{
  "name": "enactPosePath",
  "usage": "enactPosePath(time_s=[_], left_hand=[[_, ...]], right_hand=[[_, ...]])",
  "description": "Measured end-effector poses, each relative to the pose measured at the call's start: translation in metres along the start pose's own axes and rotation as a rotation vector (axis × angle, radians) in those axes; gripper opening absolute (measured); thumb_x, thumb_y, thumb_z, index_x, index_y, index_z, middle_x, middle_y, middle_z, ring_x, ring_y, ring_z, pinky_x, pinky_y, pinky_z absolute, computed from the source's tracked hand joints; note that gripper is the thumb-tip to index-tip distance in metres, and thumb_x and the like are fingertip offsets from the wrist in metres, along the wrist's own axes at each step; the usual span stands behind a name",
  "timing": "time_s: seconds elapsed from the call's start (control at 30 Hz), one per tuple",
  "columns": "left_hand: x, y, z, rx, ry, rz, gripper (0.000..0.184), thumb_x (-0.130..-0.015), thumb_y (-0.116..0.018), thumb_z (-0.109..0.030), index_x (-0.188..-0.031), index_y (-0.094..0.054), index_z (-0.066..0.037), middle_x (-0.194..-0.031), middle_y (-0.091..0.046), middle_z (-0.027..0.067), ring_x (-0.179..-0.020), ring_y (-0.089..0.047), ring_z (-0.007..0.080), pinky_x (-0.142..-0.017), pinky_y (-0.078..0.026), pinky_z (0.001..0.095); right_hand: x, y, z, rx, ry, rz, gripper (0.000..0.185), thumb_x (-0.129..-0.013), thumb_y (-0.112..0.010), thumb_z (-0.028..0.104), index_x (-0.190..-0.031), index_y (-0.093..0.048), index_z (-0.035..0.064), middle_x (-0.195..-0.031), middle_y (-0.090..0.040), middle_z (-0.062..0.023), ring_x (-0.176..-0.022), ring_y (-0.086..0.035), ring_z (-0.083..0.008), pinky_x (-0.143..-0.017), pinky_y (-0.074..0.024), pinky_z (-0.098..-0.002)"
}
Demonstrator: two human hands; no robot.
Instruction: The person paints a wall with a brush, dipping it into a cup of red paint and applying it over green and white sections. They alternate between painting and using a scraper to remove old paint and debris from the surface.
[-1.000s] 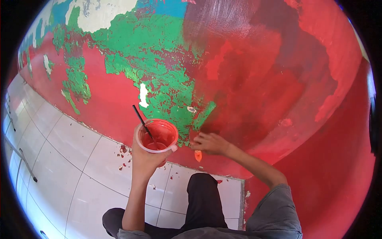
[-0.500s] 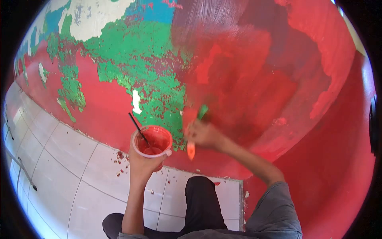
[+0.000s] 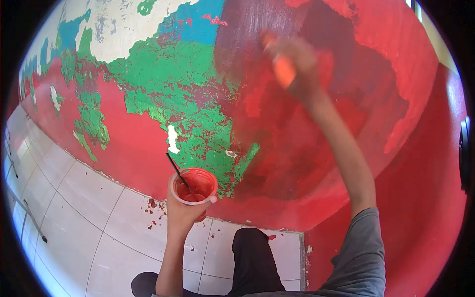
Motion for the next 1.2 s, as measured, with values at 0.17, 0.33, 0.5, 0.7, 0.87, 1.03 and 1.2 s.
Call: enactPosePath(time_s=[0.17, 0.33, 0.5, 0.7, 0.87, 1.03, 1.2], left_hand=[[-0.002, 0.007, 0.004, 0.025, -0.069, 0.0, 0.082, -0.056, -0.089, -0.014, -0.124, -0.044, 0.0, -0.117, -0.056, 0.0132, -0.109, -0.057, 0.0225, -0.094, -0.047, 0.0368], [-0.004, 0.017, -0.003, 0.004, -0.042, -0.016, 0.081, -0.057, -0.089, -0.014, -0.123, -0.045, 0.0, -0.117, -0.056, 0.0128, -0.109, -0.057, 0.0223, -0.094, -0.047, 0.0365], [-0.004, 0.02, -0.006, 0.008, -0.059, -0.032, 0.08, -0.057, -0.088, -0.013, -0.122, -0.045, 0.0, -0.115, -0.057, 0.0128, -0.108, -0.057, 0.0221, -0.093, -0.047, 0.0361], [0.001, 0.025, -0.008, 0.02, -0.041, -0.036, 0.082, -0.056, -0.088, -0.013, -0.124, -0.045, -0.001, -0.116, -0.056, 0.0118, -0.108, -0.057, 0.0222, -0.094, -0.047, 0.0358], [0.007, 0.03, -0.013, 0.025, -0.031, -0.076, 0.085, -0.054, -0.089, -0.013, -0.126, -0.044, -0.001, -0.117, -0.055, 0.0113, -0.109, -0.056, 0.0227, -0.095, -0.046, 0.0367], [0.007, 0.026, -0.011, 0.012, 0.012, -0.063, 0.086, -0.053, -0.089, -0.015, -0.125, -0.045, -0.002, -0.115, -0.057, 0.0099, -0.108, -0.057, 0.0219, -0.095, -0.047, 0.0365], [0.006, 0.016, -0.013, 0.023, 0.02, -0.034, 0.083, -0.053, -0.088, -0.013, -0.123, -0.046, -0.002, -0.114, -0.057, 0.0097, -0.106, -0.057, 0.0213, -0.093, -0.047, 0.0359]], right_hand=[[0.128, -0.052, 0.143, -0.193, 0.313, 0.588, 0.027, -0.078, -0.06, 0.015, -0.104, -0.059, 0.0115, -0.093, -0.057, -0.0041, -0.087, -0.059, -0.0209, -0.063, -0.0537, -0.034], [0.091, -0.057, 0.11, -0.567, -0.011, 0.577, 0.03, -0.076, -0.064, 0.009, -0.106, -0.063, 0.0138, -0.088, -0.058, -0.0053, -0.082, -0.059, -0.0236, -0.063, -0.0523, -0.0367], [-0.01, -0.027, 0.005, -0.285, -0.133, -0.033, 0.029, -0.071, -0.065, -0.001, -0.098, -0.061, 0.0081, -0.088, -0.059, -0.0083, -0.083, -0.06, -0.0278, -0.068, -0.0501, -0.038], [0.12, -0.069, 0.145, -0.094, 0.214, 0.503, 0.01, -0.085, -0.058, 0.017, -0.092, -0.06, 0.0102, -0.09, -0.06, -0.0053, -0.083, -0.061, -0.0229, -0.071, -0.0528, -0.0364], [0.159, -0.059, 0.189, -0.559, 0.113, 0.802, 0.012, -0.084, -0.058, 0.018, -0.093, -0.06, 0.0108, -0.094, -0.06, -0.0031, -0.084, -0.061, -0.0217, -0.068, -0.0532, -0.0374], [0.051, 0.007, 0.0, -0.735, -0.451, 0.103, 0.01, -0.079, -0.061, -0.002, -0.082, -0.064, 0.0062, -0.098, -0.066, -0.0088, -0.093, -0.064, -0.0215, -0.084, -0.0524, -0.0342], [0.016, 0.071, -0.043, -0.046, -0.212, -0.139, 0.009, -0.081, -0.061, -0.005, -0.083, -0.064, 0.0038, -0.094, -0.067, -0.0094, -0.084, -0.066, -0.0256, -0.076, -0.0532, -0.0338]])
Point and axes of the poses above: each hand's wrist, its own x-axis away from the middle knuckle, its own y-axis out of the back of the hand, z = x × y, the point moved 3 cm from there along -x, towards the middle knuckle
